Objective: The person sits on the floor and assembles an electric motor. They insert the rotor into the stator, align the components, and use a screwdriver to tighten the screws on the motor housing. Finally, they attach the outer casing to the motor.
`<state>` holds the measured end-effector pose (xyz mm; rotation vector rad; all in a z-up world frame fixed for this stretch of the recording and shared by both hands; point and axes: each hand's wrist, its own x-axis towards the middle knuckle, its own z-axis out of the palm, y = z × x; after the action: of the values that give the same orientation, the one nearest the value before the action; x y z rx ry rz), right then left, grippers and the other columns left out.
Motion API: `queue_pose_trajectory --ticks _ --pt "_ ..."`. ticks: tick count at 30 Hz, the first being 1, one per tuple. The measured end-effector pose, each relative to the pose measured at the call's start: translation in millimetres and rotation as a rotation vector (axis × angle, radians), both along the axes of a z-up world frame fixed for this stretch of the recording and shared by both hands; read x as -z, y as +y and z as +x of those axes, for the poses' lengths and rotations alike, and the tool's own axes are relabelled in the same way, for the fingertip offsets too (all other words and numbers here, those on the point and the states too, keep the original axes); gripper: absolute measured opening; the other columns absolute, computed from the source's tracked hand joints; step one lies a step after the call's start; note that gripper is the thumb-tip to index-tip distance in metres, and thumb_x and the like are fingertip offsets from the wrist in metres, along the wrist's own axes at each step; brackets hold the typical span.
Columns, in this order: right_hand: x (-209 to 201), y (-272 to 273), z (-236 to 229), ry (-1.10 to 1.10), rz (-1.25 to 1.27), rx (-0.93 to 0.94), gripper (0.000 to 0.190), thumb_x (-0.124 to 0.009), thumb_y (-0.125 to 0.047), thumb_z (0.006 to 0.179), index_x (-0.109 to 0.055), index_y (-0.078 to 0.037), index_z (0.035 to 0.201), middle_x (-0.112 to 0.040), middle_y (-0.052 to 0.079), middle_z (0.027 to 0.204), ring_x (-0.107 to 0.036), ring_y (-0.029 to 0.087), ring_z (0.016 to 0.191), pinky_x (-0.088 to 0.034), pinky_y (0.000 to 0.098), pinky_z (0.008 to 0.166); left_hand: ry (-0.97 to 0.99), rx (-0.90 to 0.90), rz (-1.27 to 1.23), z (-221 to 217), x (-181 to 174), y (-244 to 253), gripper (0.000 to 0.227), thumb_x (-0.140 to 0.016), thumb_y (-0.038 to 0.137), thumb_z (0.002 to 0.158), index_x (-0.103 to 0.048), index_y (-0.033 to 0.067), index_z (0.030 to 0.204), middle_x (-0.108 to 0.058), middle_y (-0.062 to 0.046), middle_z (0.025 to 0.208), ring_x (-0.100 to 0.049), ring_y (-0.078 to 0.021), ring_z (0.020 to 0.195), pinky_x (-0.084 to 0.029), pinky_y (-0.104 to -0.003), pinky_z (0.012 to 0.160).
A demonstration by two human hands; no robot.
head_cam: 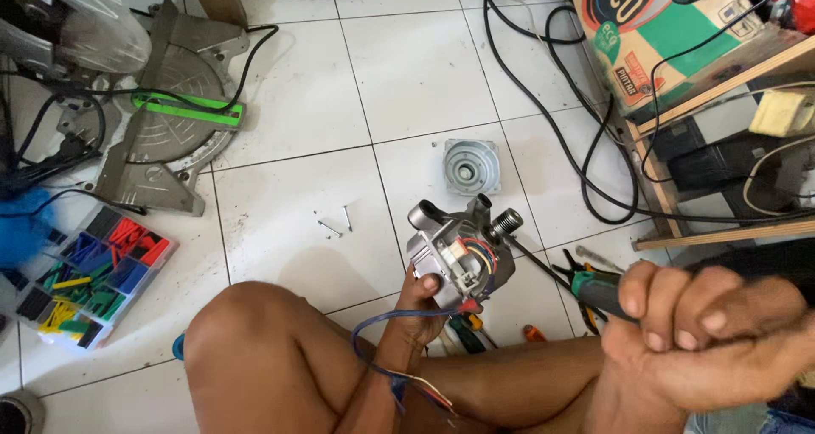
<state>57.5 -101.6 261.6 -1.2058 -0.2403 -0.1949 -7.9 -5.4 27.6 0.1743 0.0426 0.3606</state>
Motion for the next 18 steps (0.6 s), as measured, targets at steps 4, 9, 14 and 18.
queue_pose_trajectory --ticks 4,9,14,18 --pt "44 18 7 0.073 0.149 -0.175 0.054 -0.049 -0.059 0.095 -0.049 -0.020 0.058 -0.030 -0.005 0.044 -0.023 0.008 0.031 -0.018 0.0257 0.037 0.152 0.117 -0.068 -6 18 -4 0.087 -0.088 0.029 0.069 -0.051 -0.0007 0.142 -0.068 -0.023 0.118 -0.070 -0.0414 0.098 -0.066 -0.053 0.057" --pt "52 11 8 0.221 0.141 -0.061 0.061 -0.052 -0.066 0.089 -0.046 -0.018 0.053 -0.023 -0.003 0.040 -0.023 0.012 0.029 -0.024 0.0285 0.038 0.253 0.225 -0.126 -5 65 -10 0.083 -0.076 0.035 0.070 -0.056 -0.0038 0.141 -0.069 -0.022 0.124 -0.067 -0.0410 0.109 -0.064 -0.055 0.070" --pt "23 0 18 0.057 0.137 0.058 0.058 -0.047 -0.061 0.089 -0.041 -0.017 0.052 -0.022 -0.001 0.041 -0.022 0.015 0.032 -0.031 0.0315 0.042 0.199 0.104 -0.289 -3 115 -30 0.012 -0.073 0.018 0.081 -0.061 0.0201 0.079 -0.065 -0.015 0.120 -0.060 -0.0541 0.109 -0.057 -0.072 0.068" --pt "54 19 23 -0.061 0.132 -0.036 0.059 -0.046 -0.065 0.087 -0.049 -0.016 0.055 -0.040 0.002 0.048 -0.030 0.020 0.031 -0.028 0.0335 0.033 0.284 0.109 -0.281 -4 108 -29 0.012 -0.073 0.016 0.079 -0.063 0.0166 0.085 -0.066 -0.018 0.116 -0.061 -0.0522 0.110 -0.059 -0.071 0.068"
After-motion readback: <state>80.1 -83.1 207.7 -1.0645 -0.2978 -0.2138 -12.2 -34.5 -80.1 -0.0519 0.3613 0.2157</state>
